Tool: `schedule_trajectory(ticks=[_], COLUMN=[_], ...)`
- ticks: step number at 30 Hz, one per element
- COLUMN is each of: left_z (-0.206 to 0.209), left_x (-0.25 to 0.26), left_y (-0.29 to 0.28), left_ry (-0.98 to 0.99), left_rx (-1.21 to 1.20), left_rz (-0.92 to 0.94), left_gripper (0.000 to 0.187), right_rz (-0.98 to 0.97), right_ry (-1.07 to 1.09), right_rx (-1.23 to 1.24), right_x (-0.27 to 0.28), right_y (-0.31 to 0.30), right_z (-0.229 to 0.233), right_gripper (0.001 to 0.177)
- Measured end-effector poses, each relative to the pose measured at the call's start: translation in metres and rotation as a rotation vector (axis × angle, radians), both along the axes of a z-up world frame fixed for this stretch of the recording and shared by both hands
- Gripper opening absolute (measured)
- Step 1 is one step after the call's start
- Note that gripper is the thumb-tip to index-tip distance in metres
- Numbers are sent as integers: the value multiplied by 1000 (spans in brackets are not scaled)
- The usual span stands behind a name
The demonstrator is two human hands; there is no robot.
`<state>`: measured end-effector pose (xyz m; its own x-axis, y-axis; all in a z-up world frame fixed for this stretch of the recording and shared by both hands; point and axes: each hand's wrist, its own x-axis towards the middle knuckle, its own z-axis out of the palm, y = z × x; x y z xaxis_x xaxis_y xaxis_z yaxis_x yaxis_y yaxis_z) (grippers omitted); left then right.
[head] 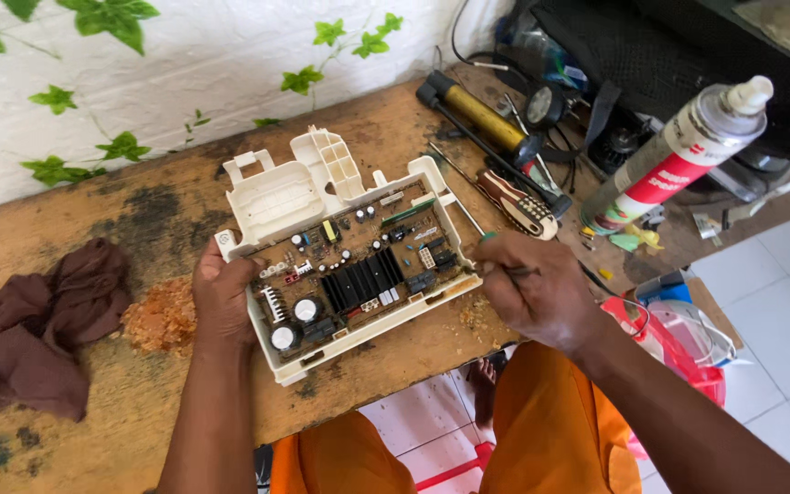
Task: The person uses a screwdriver to tighten screws on a circuit board inside a white plastic housing. The person holds the housing with one hand while manipulating the screwdriver with the other to secure components on the board.
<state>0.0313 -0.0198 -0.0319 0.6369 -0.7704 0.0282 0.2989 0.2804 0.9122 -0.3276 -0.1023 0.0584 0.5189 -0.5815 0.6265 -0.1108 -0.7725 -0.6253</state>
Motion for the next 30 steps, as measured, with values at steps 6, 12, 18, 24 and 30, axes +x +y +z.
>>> schedule_trajectory(ticks=[6, 12, 18, 24, 30], left_z=[6, 35, 30, 25, 35], left_x=[-5, -22, -19, -18, -22], left_y=[1, 7, 5, 5, 4], left_ry=[17, 32, 42, -6, 18], left_rx=[-13, -12, -31, -18, -35], left_rz=[-4, 5, 31, 31, 30], left_gripper=[37, 36, 35, 38, 37], right_rz=[-88, -122, -260, -272, -213], right_ry=[0, 138, 401, 493, 451], right_rx=[-76, 139, 225, 363, 437], right_x=[-7, 19, 44, 57, 62], right_y=[-29, -32, -54, -78, -83], right_z=[-29, -15, 3, 13, 11], right_gripper=[15, 19, 22, 21, 16])
